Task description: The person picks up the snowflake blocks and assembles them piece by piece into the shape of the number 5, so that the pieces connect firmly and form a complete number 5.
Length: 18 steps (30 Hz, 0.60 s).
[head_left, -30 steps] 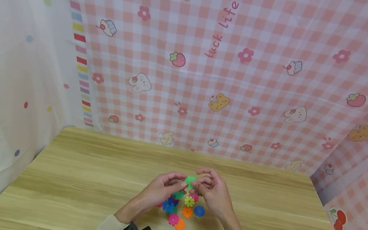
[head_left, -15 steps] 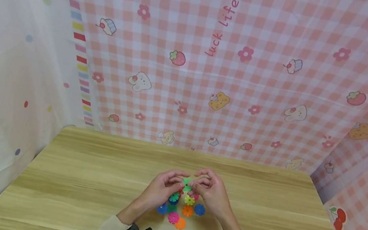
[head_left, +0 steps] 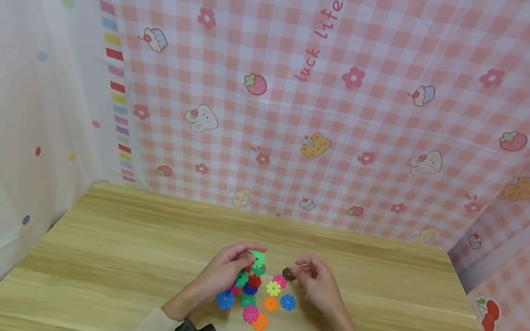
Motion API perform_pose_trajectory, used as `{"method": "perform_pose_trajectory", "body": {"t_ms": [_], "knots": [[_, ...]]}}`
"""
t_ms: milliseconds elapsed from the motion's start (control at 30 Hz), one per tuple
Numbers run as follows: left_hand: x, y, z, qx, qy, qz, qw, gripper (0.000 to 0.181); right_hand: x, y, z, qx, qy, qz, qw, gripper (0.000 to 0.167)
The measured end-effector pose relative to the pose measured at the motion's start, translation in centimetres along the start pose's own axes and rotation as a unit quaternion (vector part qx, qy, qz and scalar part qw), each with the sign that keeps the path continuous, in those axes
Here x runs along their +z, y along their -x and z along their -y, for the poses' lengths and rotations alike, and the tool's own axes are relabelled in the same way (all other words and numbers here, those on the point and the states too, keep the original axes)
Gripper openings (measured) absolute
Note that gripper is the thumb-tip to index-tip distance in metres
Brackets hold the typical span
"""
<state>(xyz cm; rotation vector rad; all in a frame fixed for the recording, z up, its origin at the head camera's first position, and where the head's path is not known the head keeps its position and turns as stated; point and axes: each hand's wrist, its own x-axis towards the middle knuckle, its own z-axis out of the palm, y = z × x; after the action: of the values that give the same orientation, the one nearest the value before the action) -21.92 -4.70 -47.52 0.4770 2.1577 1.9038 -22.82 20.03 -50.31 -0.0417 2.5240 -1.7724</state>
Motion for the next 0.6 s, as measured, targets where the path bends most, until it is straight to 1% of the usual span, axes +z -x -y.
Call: {"method": "perform_pose_trajectory", "body": {"t_ms": [133,233,433,533,600], "knots": [[-0.1,-0.1,-0.1,-0.012,0.003,-0.003,0.9999,0.028,-0.3,-0.5,-1.0,0.017,0.013,0.009,0.9997,0.026],[-0.3,-0.1,-0.3,-0.014,0.006,-0.001,0.9999,0.027,-0.4,-0.9,-1.2,0.02,0.029,0.014,0.9993,0.026],[-0.6,0.0,-0.4,-0.014,0.006,0.003,0.9999,0.024,-0.2,-1.2,-1.0,0.014,0.087,0.029,0.9957,0.024],[-0.7,0.1,-0.3,-0.019,0.001,0.001,0.9998,0.023,0.0,-1.3,-1.0,0.017,0.1,0.031,0.9944,0.024],[-0.7,0.1,-0.3,-0.023,0.003,-0.001,0.9997,0.022,0.1,-1.3,-1.0,0.019,0.099,0.029,0.9944,0.025]]}}
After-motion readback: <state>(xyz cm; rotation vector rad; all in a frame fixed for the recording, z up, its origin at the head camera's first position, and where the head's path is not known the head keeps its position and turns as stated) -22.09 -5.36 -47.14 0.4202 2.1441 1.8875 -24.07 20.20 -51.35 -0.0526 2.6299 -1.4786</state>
